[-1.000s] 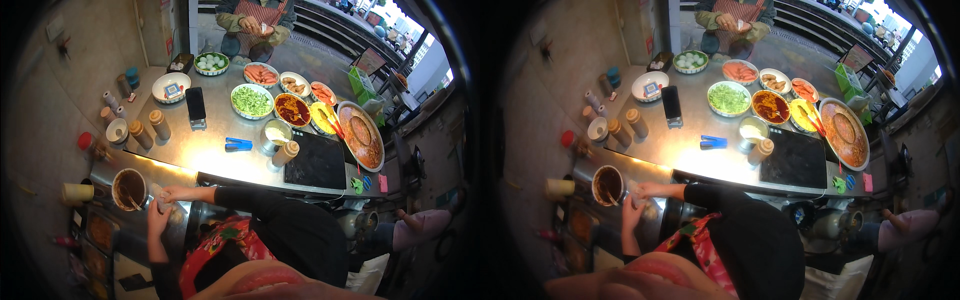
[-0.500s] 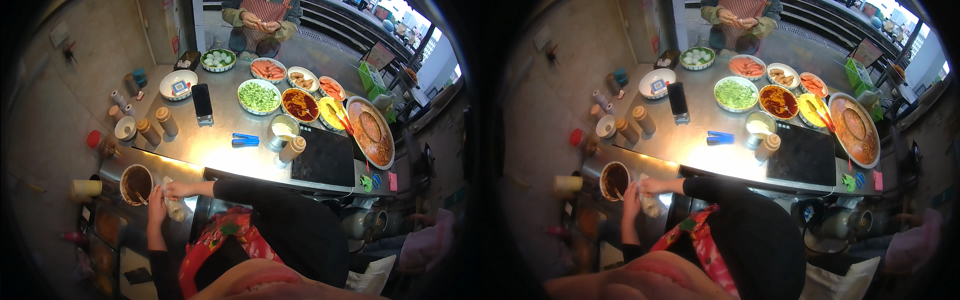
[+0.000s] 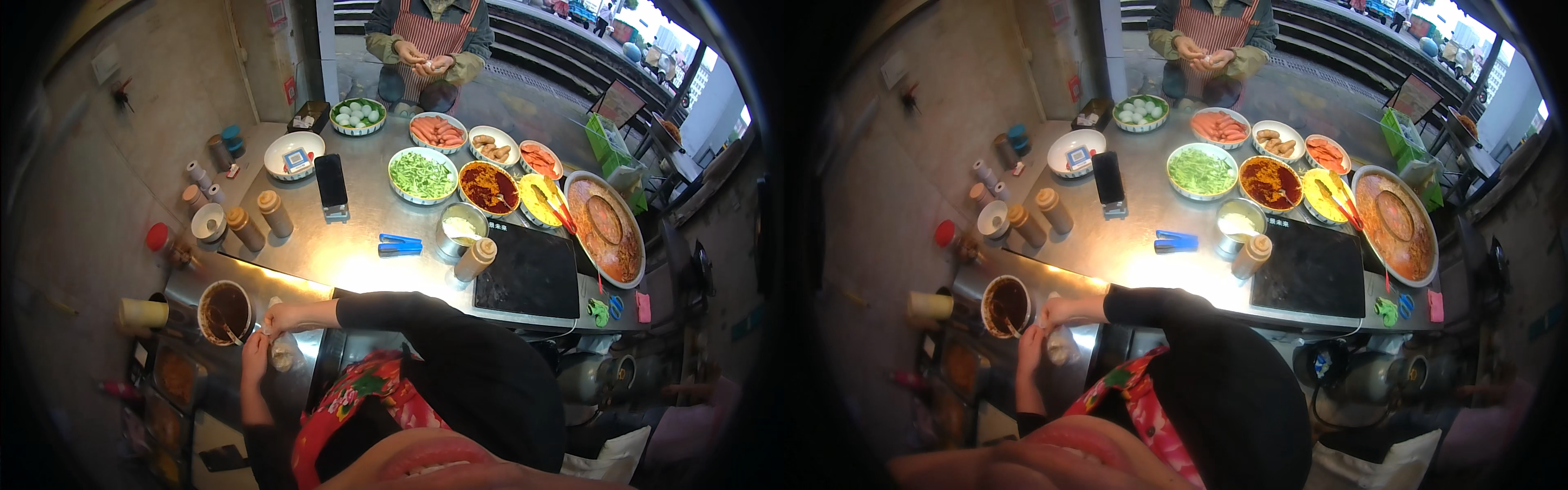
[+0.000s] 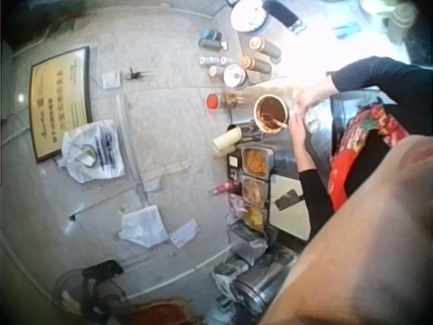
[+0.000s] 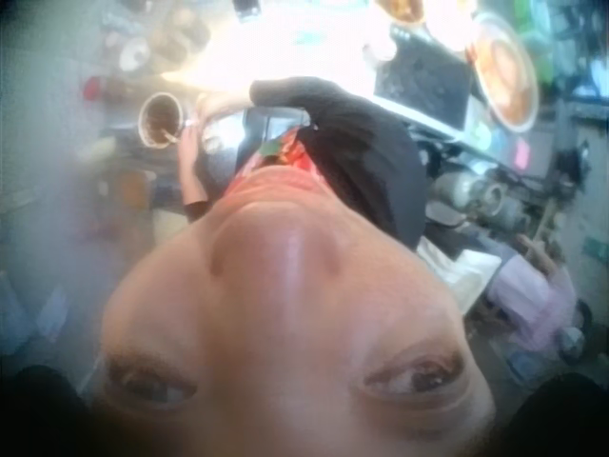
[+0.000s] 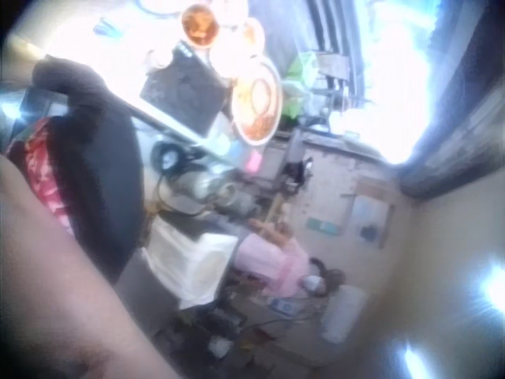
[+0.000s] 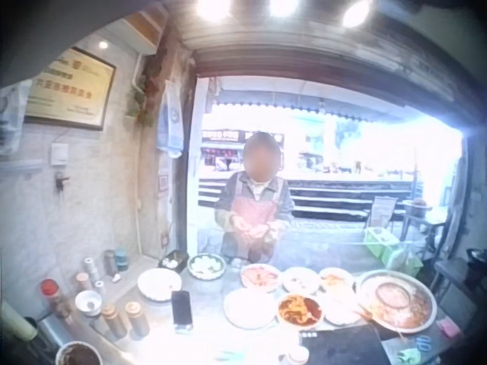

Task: The person assembles food wraps by spreading sauce on a flatbread, adding shredded ingredients and sauces, then rolling and bagging the wraps. They repeat this process multiple times, handling dough, sauces, and fillings.

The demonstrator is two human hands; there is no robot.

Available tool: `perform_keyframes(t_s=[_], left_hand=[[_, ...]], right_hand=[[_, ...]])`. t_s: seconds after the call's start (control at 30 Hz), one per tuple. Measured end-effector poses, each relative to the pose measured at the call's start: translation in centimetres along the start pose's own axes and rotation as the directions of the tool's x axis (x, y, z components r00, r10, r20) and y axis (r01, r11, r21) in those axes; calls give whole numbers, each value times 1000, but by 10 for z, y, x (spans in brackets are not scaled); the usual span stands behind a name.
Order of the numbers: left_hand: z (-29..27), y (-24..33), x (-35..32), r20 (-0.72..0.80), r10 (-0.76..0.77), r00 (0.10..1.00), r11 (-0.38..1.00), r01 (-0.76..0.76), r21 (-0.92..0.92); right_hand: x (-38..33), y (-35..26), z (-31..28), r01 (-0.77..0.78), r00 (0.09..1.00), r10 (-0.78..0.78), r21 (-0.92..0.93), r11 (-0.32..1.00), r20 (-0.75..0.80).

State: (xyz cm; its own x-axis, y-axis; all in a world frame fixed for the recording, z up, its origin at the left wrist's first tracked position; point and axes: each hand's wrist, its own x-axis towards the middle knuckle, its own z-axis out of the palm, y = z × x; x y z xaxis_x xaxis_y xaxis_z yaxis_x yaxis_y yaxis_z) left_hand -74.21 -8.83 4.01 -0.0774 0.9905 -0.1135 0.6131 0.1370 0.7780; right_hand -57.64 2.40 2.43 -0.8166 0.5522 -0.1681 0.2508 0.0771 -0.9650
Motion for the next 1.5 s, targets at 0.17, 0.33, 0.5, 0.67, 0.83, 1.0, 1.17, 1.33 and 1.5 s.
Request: perform_keyframes(t_s=[0.17, 0.33, 0.5, 0.67, 0.83, 1.0, 1.17, 1.33, 1.5], left_hand=[[-5, -20, 34, -49, 47, 998, 986, -54, -160], [-20, -12, 52, 89, 81, 993, 996, -77, -49], [-26, -9, 51, 52, 220, 974, 841, -216, 497], [-23, -5, 20, -26, 180, 983, 756, -121, 643], [-19, 67, -49, -241, 536, 809, 766, -346, 542], [91, 153, -123, 182, 793, 581, 533, -807, 254], [183, 149, -172, -22, 768, 640, 621, -736, 271], [275, 149, -206, 177, 521, 835, 775, -549, 313], [335, 164, -247, 639, 359, 680, 735, -628, 256]], right_hand=[[2, -7, 2, 464, 753, -657, -685, 562, -28], [22, 2, -5, 341, 879, -476, -646, 683, -39], [16, -3, -10, 284, 914, -396, -560, 778, -86], [-37, -9, -1, 204, 893, -406, -630, 749, -193], [-109, 10, 21, 120, 865, -119, -29, 992, -487], [-170, 43, 78, -130, 991, -2, 983, -132, 131], [-268, 76, 103, -90, 994, -75, 991, -102, 83], [-450, 95, 75, 41, 997, 62, 995, 93, -47], [-603, 114, 108, 281, 909, 312, 959, 31, -277]])
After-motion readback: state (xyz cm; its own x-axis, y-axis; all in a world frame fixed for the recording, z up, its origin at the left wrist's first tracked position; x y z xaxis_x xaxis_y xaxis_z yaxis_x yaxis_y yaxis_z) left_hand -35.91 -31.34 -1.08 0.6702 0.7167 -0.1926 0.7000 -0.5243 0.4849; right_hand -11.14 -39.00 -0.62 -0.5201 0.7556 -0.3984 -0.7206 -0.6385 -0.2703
